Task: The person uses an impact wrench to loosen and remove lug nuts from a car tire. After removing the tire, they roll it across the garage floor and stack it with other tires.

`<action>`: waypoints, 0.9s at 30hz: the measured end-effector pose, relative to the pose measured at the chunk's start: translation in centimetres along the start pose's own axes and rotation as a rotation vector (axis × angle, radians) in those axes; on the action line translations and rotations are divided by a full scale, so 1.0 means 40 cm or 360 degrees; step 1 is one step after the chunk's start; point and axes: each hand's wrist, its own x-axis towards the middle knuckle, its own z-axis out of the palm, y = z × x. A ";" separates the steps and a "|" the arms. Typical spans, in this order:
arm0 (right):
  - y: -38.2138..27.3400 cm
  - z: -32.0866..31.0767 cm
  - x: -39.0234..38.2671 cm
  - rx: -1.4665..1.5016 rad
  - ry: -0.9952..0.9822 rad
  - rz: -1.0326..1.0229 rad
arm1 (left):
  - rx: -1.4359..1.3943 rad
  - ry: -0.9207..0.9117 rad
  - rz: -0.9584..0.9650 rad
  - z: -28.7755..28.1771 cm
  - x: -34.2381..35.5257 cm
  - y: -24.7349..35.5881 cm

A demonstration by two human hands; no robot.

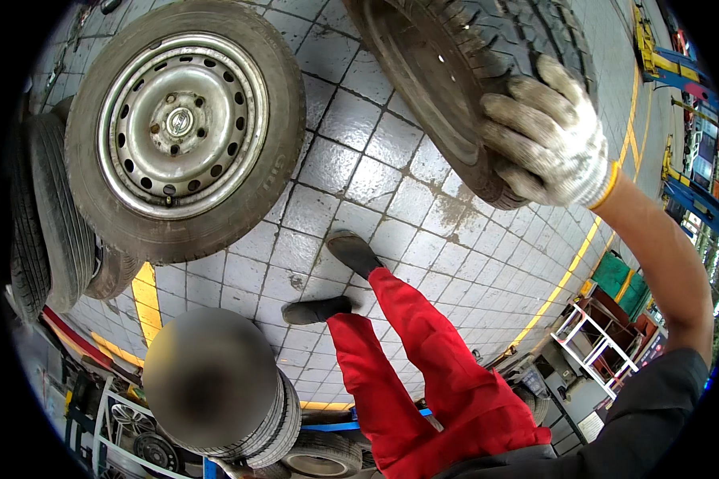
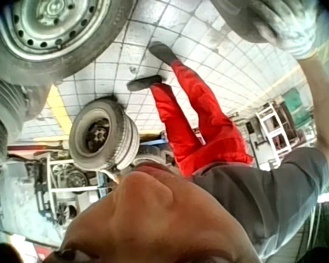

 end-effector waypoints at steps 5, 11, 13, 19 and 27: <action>0.014 -0.017 -0.030 -0.0082 -0.0100 0.0039 | 0.0037 0.0002 0.0016 0.043 -0.012 0.035; 0.023 0.006 -0.044 -0.0131 -0.0053 0.0001 | 0.0072 0.0037 0.0031 0.049 -0.026 0.052; 0.021 0.011 -0.043 -0.0118 -0.0053 -0.0003 | 0.0079 0.0040 0.0036 0.048 -0.027 0.059; 0.016 0.009 -0.030 -0.0048 -0.0059 -0.0051 | 0.0083 0.0035 0.0042 0.035 -0.028 0.057; 0.011 -0.009 -0.012 -0.0058 -0.0155 -0.0001 | 0.0068 0.0035 0.0054 0.018 -0.026 0.050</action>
